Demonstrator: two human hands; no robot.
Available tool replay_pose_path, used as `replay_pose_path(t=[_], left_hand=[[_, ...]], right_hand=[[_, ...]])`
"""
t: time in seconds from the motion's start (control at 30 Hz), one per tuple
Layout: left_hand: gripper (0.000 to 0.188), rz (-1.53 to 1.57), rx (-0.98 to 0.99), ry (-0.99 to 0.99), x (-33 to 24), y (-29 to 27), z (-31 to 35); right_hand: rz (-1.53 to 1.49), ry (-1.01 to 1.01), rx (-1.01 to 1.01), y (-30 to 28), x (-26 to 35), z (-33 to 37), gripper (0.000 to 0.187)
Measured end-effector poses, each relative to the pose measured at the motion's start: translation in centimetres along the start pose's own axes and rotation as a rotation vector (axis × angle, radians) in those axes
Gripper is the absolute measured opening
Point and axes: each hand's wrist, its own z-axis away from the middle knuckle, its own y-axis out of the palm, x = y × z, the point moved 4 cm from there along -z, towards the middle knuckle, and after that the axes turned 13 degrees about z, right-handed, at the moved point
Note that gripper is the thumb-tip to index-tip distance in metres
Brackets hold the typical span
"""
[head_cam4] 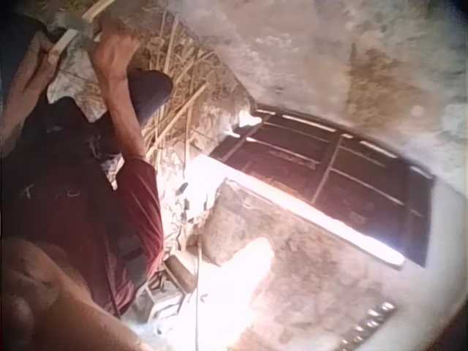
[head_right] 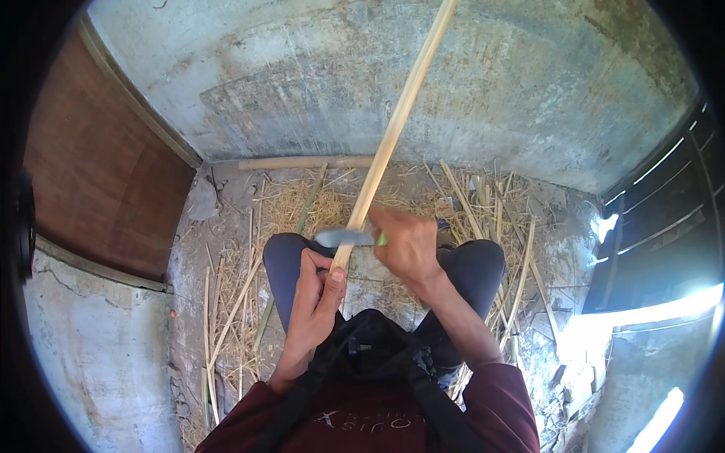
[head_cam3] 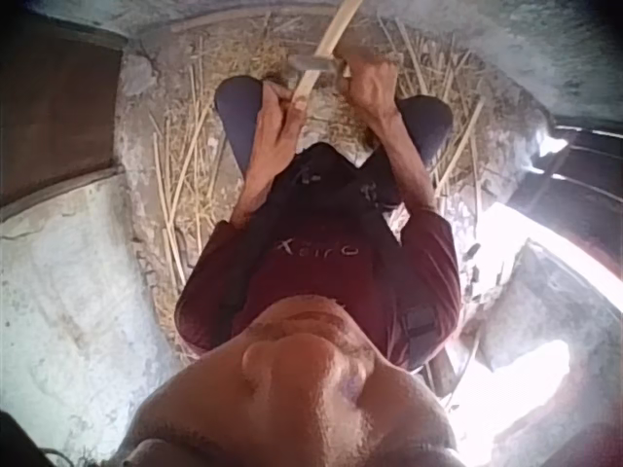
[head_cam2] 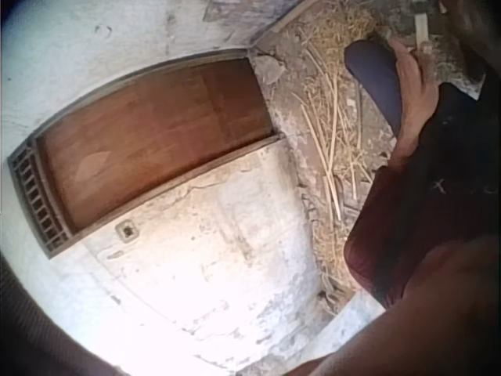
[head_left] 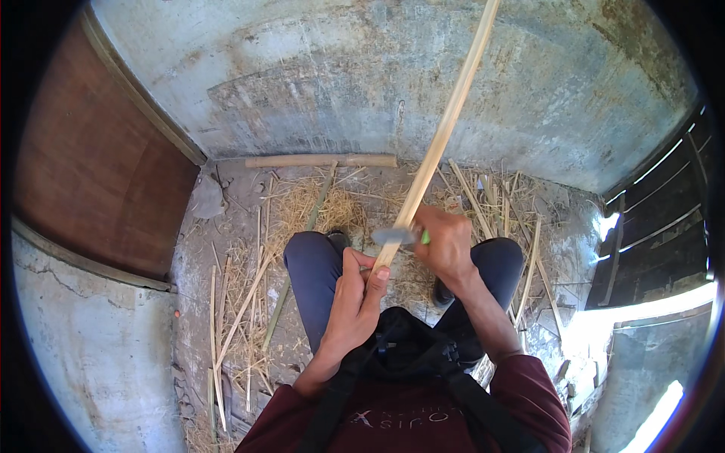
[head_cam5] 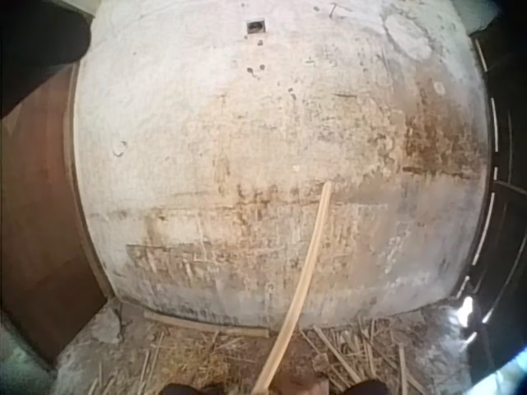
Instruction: The person whittles a long thin piece of wood using a knife while sitting on a floor covered in wood shavings.
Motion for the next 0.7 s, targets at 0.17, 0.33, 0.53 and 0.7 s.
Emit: replay_pose_path(t=[0.17, 0.33, 0.53, 0.7], left_hand=[[0.022, 0.018, 0.008, -0.034, 1.2, -0.6, 2.1], [0.026, 0.077, 0.030, -0.095, 0.7, -1.5, 0.7], [0.026, -0.060, 0.118, -0.067, -0.7, -1.2, 0.3], [0.027, -0.195, 0.128, 0.009, -0.6, -0.7, 0.3]], right_hand=[[0.041, 0.145, -0.148, -1.0, -4.5, -2.1, 0.033], [-0.030, 0.036, -0.011, -1.0, -1.9, -1.3, 0.023], [-0.083, 0.009, 0.018, -0.8, -0.5, -0.2, 0.022], [-0.074, 0.022, -0.012, -2.1, -0.7, -0.9, 0.026]])
